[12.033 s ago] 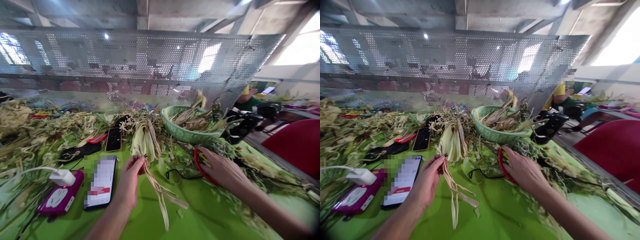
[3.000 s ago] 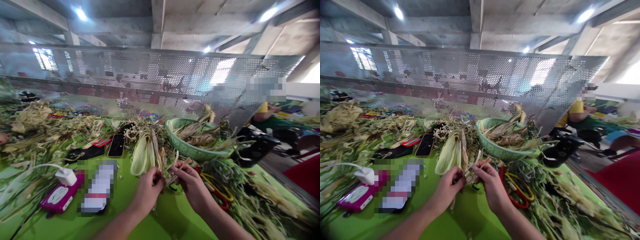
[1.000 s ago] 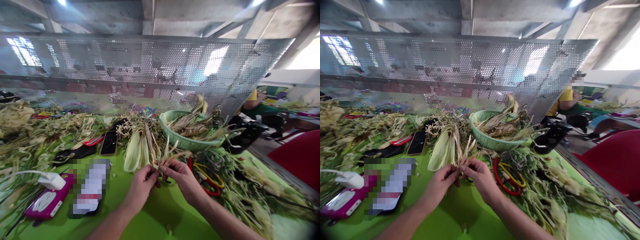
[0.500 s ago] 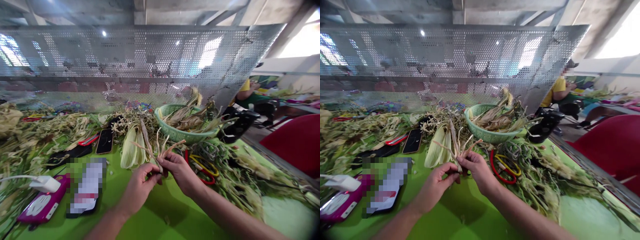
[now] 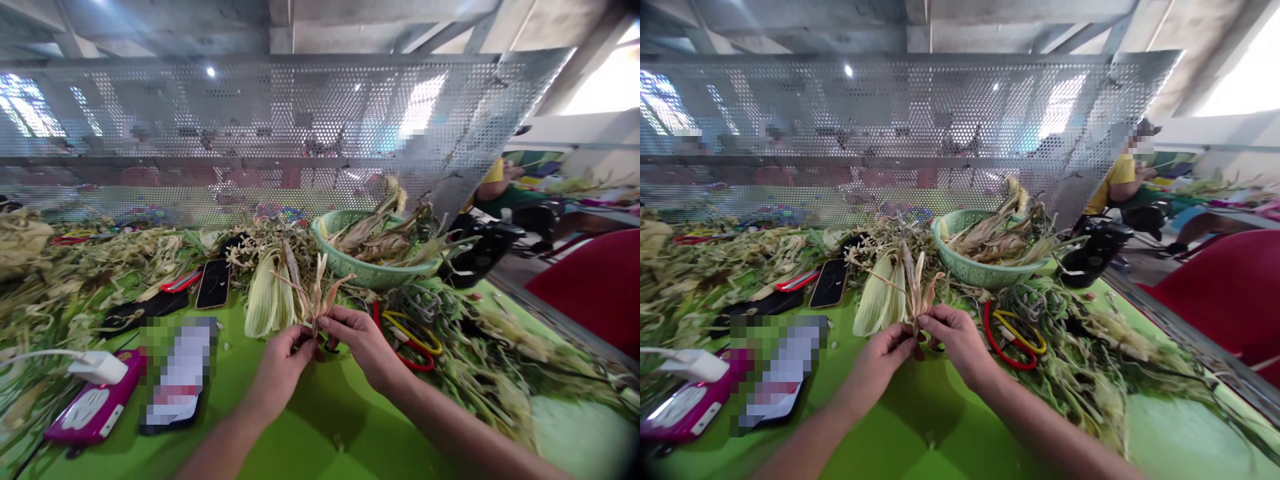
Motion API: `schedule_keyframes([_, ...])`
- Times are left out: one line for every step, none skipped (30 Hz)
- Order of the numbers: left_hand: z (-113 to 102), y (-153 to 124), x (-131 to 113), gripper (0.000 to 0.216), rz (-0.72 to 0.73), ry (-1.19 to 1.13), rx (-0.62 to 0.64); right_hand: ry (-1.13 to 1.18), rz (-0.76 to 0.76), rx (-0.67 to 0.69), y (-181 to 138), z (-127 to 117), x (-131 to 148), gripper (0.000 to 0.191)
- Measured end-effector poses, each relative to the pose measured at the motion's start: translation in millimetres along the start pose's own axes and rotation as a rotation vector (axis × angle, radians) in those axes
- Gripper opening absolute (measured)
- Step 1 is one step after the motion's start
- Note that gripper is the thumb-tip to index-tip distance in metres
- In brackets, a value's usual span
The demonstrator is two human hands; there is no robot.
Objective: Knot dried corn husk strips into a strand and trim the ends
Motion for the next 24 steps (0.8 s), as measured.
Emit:
schedule_keyframes([1, 0, 1, 0.025, -0.007, -0.02, 0.005, 0.001, 0.001, -0.018, 0, -1, 0, 0.021])
schedule_keyframes([1, 0, 1, 0.025, -0.017, -0.038, 0.005, 0.008, 0.001, -0.036, 1, -3, -1, 0.02])
schedule_keyframes([1, 0, 2, 0.024, -0.028, -0.052, -0.002, 0.017, -0.001, -0.056, 1, -5, -2, 0.018])
schedule_keyframes([1, 0, 3, 0.024, -0.041, -0.06, -0.015, 0.027, -0.006, -0.076, 2, -7, -2, 0.017])
schedule_keyframes([-1, 0, 3, 0.024, -0.054, -0.065, -0.035, 0.033, -0.014, -0.095, 2, -8, -3, 0.016])
schedule_keyframes([-3, 0, 4, 0.024, -0.064, -0.071, -0.06, 0.032, -0.024, -0.109, 3, -9, -3, 0.017])
schedule_keyframes([-5, 0, 4, 0.025, -0.071, -0.076, -0.089, 0.024, -0.037, -0.117, 3, -10, -3, 0.018])
schedule_keyframes([-8, 0, 4, 0.025, -0.075, -0.082, -0.12, 0.012, -0.05, -0.117, 3, -9, -2, 0.019])
schedule_keyframes([-10, 0, 3, 0.025, -0.076, -0.091, -0.15, -0.009, -0.062, -0.111, 2, -9, -1, 0.021])
schedule_keyframes([-13, 0, 2, 0.025, -0.075, -0.105, -0.178, -0.039, -0.07, -0.097, 1, -7, 1, 0.021])
schedule_keyframes([-15, 0, 2, 0.025, -0.073, -0.123, -0.204, -0.08, -0.075, -0.082, 0, -6, 2, 0.021])
schedule_keyframes([-17, 0, 1, 0.025, -0.072, -0.145, -0.226, -0.13, -0.08, -0.067, -1, -4, 4, 0.02])
schedule_keyframes([-18, 0, 1, 0.024, -0.072, -0.172, -0.243, -0.19, -0.091, -0.053, -3, -3, 5, 0.018])
schedule_keyframes([-19, -1, 1, 0.024, -0.07, -0.201, -0.256, -0.26, -0.114, -0.036, -4, -1, 8, 0.015])
schedule_keyframes([-20, -1, 0, 0.024, -0.066, -0.229, -0.264, -0.332, -0.15, -0.018, -5, 1, 11, 0.012])
schedule_keyframes([-21, -1, 0, 0.023, -0.063, -0.253, -0.27, -0.399, -0.194, 0.0, -6, 2, 13, 0.009])
schedule_keyframes([-21, -1, -1, 0.023, -0.056, -0.27, -0.27, -0.456, -0.239, 0.015, -7, 4, 16, 0.007])
schedule_keyframes([-21, -1, -2, 0.023, -0.049, -0.28, -0.265, -0.499, -0.273, 0.027, -8, 4, 18, 0.006])
schedule_keyframes([-21, 0, -2, 0.023, -0.043, -0.283, -0.258, -0.527, -0.294, 0.035, -8, 5, 19, 0.006])
schedule_keyframes([-21, 0, -3, 0.023, -0.039, -0.282, -0.25, -0.54, -0.305, 0.04, -8, 4, 19, 0.006])
schedule_keyframes([-20, 1, -4, 0.023, -0.035, -0.28, -0.242, -0.549, -0.311, 0.045, -7, 4, 20, 0.007])
schedule_keyframes([-20, 1, -4, 0.024, -0.031, -0.277, -0.236, -0.559, -0.319, 0.059, -7, 4, 21, 0.007])
schedule_keyframes([-20, 2, -4, 0.025, -0.029, -0.276, -0.232, -0.573, -0.332, 0.083, -7, 4, 22, 0.006])
schedule_keyframes([-20, 2, -4, 0.025, -0.029, -0.274, -0.23, -0.588, -0.347, 0.116, -7, 5, 22, 0.006])
Point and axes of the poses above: each hand's wrist, its own y-axis towards the middle knuckle, its own z-axis out of the palm, x = y × z, the point moved 6 cm from there along y, towards the middle knuckle, and after that the axes turned 1 degree about -x, right-handed, at the moved point
